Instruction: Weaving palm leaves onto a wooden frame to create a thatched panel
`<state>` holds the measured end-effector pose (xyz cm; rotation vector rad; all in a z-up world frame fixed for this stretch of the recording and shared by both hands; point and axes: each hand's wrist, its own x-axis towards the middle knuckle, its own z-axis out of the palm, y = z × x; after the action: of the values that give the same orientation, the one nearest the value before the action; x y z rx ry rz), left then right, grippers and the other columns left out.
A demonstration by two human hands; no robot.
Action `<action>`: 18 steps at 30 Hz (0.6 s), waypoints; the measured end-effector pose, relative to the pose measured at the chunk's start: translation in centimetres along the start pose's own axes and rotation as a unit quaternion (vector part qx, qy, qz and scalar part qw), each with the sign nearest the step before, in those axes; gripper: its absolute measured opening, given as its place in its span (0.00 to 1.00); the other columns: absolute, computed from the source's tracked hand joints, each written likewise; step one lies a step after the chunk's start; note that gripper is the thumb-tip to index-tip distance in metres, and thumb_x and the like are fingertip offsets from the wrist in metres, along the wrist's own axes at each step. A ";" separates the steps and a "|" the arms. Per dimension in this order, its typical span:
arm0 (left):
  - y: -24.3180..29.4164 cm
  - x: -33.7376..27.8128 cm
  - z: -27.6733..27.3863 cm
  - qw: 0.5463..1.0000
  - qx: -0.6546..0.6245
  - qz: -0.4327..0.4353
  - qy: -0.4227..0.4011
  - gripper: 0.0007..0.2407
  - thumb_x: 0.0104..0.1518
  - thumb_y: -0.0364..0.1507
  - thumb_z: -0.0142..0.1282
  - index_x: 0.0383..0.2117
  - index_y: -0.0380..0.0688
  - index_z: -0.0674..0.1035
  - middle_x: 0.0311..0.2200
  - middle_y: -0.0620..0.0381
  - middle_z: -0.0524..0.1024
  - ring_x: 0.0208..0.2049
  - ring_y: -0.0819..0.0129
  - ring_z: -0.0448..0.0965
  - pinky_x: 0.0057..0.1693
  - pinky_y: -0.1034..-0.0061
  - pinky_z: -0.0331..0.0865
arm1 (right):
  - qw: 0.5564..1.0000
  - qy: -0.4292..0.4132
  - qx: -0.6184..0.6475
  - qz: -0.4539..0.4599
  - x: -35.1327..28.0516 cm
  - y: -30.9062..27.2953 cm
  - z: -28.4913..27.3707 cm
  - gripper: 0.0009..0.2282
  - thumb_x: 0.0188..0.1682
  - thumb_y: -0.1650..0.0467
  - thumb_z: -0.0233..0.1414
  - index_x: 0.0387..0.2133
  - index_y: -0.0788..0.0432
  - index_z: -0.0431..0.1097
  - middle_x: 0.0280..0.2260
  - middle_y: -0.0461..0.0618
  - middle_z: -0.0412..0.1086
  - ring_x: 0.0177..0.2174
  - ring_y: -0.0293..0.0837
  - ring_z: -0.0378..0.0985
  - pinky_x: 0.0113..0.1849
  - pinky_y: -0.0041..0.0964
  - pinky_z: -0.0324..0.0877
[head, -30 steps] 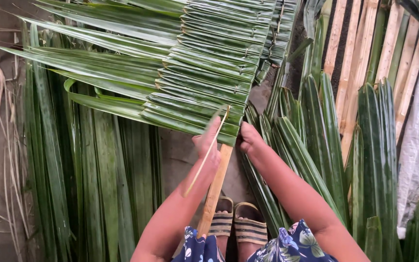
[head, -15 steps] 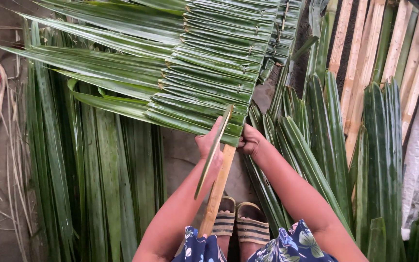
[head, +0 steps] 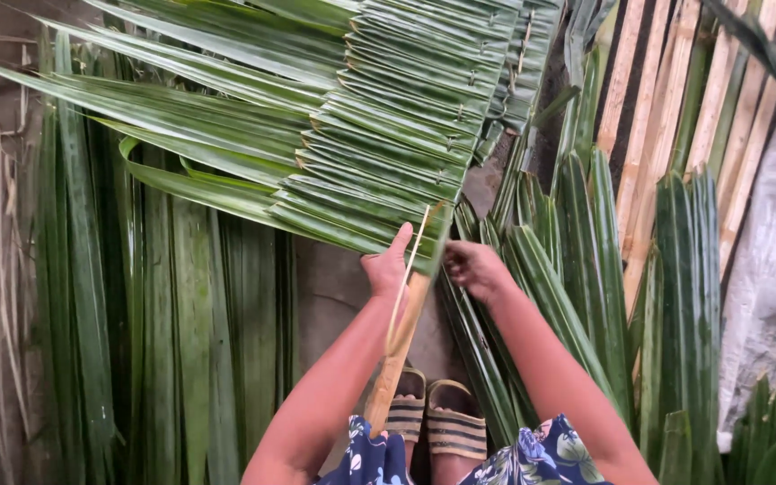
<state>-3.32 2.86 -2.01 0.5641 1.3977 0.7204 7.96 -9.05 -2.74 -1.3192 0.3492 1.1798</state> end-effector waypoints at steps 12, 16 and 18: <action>-3.3 1.6 1.8 1.000 -0.011 -0.010 -0.007 0.21 0.31 0.27 0.83 0.30 0.32 0.82 0.28 0.46 0.82 0.31 0.66 0.83 0.39 0.70 0.76 | 0.522 -0.002 -0.467 -0.714 -10.8 -1.4 6.5 0.07 0.49 0.73 0.55 0.37 0.51 0.79 0.38 0.47 0.78 0.35 0.49 0.81 0.39 0.41 0.76; -2.0 0.9 2.2 0.997 0.077 -0.003 0.027 0.22 0.25 0.34 0.85 0.26 0.36 0.85 0.25 0.47 0.83 0.32 0.63 0.86 0.38 0.70 0.76 | 0.498 -0.036 -0.449 -0.741 -16.7 -2.5 8.2 0.06 0.50 0.74 0.54 0.33 0.55 0.79 0.32 0.48 0.78 0.29 0.50 0.82 0.34 0.42 0.78; 0.2 -0.8 2.0 0.994 0.103 0.015 0.022 0.17 0.31 0.37 0.81 0.20 0.41 0.83 0.23 0.59 0.78 0.29 0.73 0.77 0.35 0.70 0.73 | 0.505 -0.089 -0.452 -0.729 -21.7 -4.4 9.1 0.07 0.51 0.77 0.50 0.38 0.58 0.75 0.35 0.51 0.78 0.34 0.50 0.83 0.40 0.42 0.80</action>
<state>-1.36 2.53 -1.16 0.7359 1.5186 0.6185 -1.34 -10.36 19.26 -1.5777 -1.5613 -0.1815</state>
